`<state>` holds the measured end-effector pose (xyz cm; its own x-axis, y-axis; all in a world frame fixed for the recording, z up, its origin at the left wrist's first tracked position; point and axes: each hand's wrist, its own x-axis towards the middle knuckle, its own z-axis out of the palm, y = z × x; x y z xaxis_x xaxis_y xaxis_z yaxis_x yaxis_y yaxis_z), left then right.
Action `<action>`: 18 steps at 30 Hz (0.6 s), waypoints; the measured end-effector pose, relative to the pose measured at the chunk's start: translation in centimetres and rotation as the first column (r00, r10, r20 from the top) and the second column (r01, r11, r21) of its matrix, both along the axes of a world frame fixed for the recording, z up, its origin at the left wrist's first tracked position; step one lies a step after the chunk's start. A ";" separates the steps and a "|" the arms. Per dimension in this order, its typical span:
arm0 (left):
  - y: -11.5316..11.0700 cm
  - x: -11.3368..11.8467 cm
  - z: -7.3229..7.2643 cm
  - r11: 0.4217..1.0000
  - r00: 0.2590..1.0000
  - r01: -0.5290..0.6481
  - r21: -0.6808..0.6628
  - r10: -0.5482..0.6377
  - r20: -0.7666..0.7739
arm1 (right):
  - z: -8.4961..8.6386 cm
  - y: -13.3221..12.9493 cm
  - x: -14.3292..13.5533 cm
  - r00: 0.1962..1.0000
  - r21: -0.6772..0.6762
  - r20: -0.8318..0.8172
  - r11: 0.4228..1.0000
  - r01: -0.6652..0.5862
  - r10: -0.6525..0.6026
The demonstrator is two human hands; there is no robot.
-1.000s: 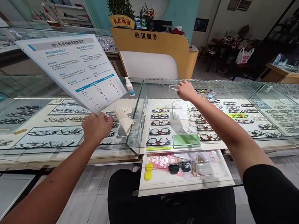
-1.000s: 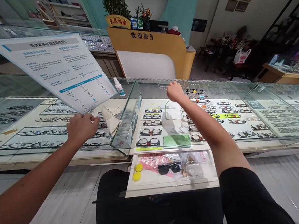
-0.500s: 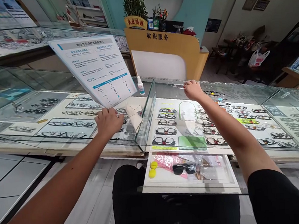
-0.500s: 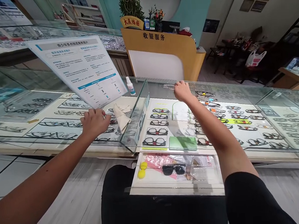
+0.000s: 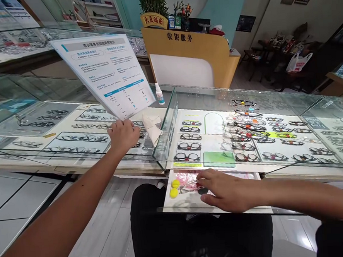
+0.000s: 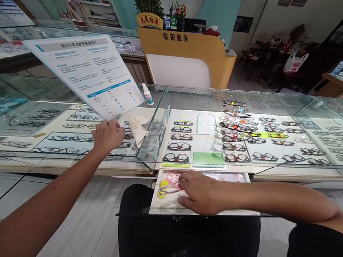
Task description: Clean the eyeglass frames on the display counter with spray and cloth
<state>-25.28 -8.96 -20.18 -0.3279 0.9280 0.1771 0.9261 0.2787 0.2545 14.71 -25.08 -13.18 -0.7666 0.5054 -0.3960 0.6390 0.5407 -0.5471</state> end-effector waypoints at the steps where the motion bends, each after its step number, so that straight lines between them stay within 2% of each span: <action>1: 0.0 0.1 0.1 1.000 1.000 -0.002 -0.005 0.002 -0.006 | -1.8 0.0 -0.1 0.999 0.035 0.027 0.999 0.022 -0.023; 3: -0.1 0.3 0.5 1.000 1.000 -0.002 -0.015 0.001 -0.025 | -5.8 0.8 -0.5 0.991 0.152 0.052 0.982 0.110 -0.120; 5: -0.3 0.5 0.9 1.000 0.999 0.002 -0.030 -0.003 -0.044 | -9.8 2.6 -0.8 0.978 0.281 0.042 0.942 0.185 -0.205; 7: -0.6 0.7 1.3 0.999 0.998 0.009 -0.044 -0.012 -0.055 | -13.2 5.3 -1.2 0.947 0.414 0.012 0.864 0.288 -0.322; 9: -0.8 0.8 1.7 0.998 0.998 0.020 -0.051 -0.023 -0.060 | -15.7 8.6 -1.6 0.918 0.510 -0.008 0.788 0.344 -0.396; 12: -1.1 1.0 2.1 0.998 0.997 0.035 -0.056 -0.039 -0.070 | -18.0 13.8 -2.2 0.888 0.607 -0.083 0.684 0.406 -0.453; 18: -1.2 1.0 2.5 0.995 0.996 0.015 -0.103 -0.024 -0.082 | -20.0 22.8 -2.8 0.832 0.629 -0.151 0.598 0.497 -0.533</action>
